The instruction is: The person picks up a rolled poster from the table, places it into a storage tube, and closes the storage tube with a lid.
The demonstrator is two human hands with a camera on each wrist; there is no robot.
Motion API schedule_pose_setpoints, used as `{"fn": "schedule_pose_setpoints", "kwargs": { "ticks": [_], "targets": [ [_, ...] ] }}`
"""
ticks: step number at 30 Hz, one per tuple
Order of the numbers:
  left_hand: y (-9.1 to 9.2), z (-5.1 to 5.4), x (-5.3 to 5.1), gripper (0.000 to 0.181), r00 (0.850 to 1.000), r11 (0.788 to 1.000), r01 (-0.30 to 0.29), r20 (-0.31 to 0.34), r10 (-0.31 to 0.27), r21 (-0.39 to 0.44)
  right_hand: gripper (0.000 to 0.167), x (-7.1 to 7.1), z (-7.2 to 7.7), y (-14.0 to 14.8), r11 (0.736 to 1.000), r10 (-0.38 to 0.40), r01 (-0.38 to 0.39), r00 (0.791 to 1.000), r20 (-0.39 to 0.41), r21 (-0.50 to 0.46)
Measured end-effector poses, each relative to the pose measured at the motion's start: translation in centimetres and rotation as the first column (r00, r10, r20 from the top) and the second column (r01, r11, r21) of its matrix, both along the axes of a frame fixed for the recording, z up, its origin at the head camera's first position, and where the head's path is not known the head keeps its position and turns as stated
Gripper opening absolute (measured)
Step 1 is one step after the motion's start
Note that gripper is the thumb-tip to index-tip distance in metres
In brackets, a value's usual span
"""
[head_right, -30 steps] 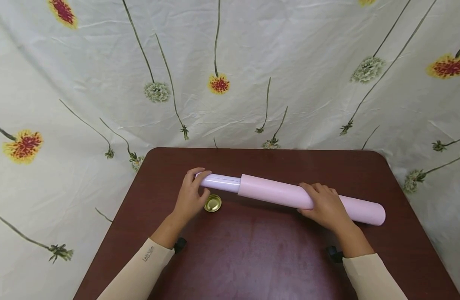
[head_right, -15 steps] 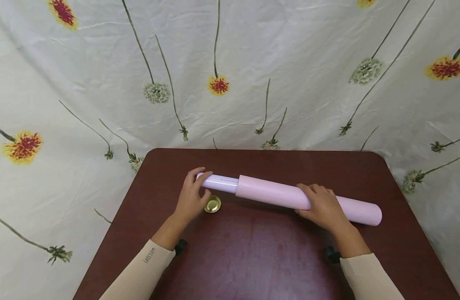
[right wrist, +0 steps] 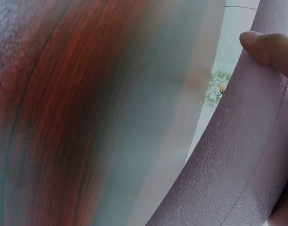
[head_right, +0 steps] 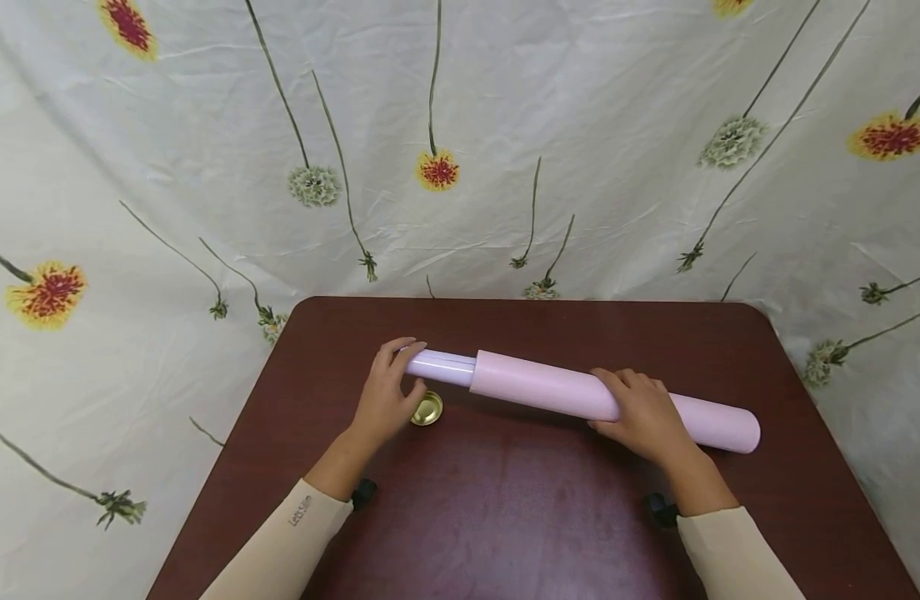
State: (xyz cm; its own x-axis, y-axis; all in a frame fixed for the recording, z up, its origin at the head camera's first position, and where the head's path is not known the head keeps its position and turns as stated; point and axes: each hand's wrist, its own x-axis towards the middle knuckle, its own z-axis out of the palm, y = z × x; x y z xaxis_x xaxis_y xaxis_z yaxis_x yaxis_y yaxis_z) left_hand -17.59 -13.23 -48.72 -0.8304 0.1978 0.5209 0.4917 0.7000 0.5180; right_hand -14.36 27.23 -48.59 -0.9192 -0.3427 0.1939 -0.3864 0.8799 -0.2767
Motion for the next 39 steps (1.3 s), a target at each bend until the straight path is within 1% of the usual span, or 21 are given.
{"fn": "schedule_pose_setpoints", "kwargs": {
  "ticks": [4, 9, 16, 23, 29, 33, 39],
  "targets": [
    [-0.13, 0.14, 0.08, 0.055, 0.999, 1.000, 0.008, 0.033, -0.008, 0.013, 0.077, -0.01, -0.13, 0.00, 1.000, -0.003, 0.003, 1.000, -0.009, 0.000],
    [-0.33, 0.28, 0.13, 0.051, 0.998, 0.999, 0.027, 0.059, -0.030, 0.044, 0.077, -0.03, -0.29, 0.05, 1.000, -0.005, 0.005, 1.000, -0.015, 0.002],
    [-0.43, 0.05, 0.14, 0.051, 0.995, 0.997, 0.029, 0.091, -0.035, 0.066, 0.076, 0.12, -0.26, 0.08, 1.000, -0.003, 0.003, 1.000, -0.015, -0.004],
    [-0.37, 0.53, 0.41, 0.049, 0.990, 0.993, 0.051, 0.129, -0.065, 0.107, 0.077, 0.12, -0.25, 0.06, 1.000, -0.009, 0.009, 1.000, -0.016, 0.002],
    [-0.22, 0.61, 0.44, 0.050, 0.982, 0.992, 0.043, 0.180, -0.064, 0.117, 0.077, 0.09, -0.21, 0.17, 1.000, -0.010, 0.010, 1.000, 0.005, 0.004],
    [-0.12, 0.58, 0.41, 0.051, 0.980, 0.992, 0.041, 0.186, -0.063, 0.121, 0.077, 0.10, -0.29, 0.18, 1.000, -0.007, 0.007, 1.000, 0.000, 0.002],
    [0.02, 0.55, 0.60, 0.055, 0.978, 0.990, 0.016, 0.204, -0.044, 0.140, 0.076, 0.14, -0.50, -0.05, 1.000, 0.001, -0.001, 1.000, -0.006, -0.009]
  ]
}}
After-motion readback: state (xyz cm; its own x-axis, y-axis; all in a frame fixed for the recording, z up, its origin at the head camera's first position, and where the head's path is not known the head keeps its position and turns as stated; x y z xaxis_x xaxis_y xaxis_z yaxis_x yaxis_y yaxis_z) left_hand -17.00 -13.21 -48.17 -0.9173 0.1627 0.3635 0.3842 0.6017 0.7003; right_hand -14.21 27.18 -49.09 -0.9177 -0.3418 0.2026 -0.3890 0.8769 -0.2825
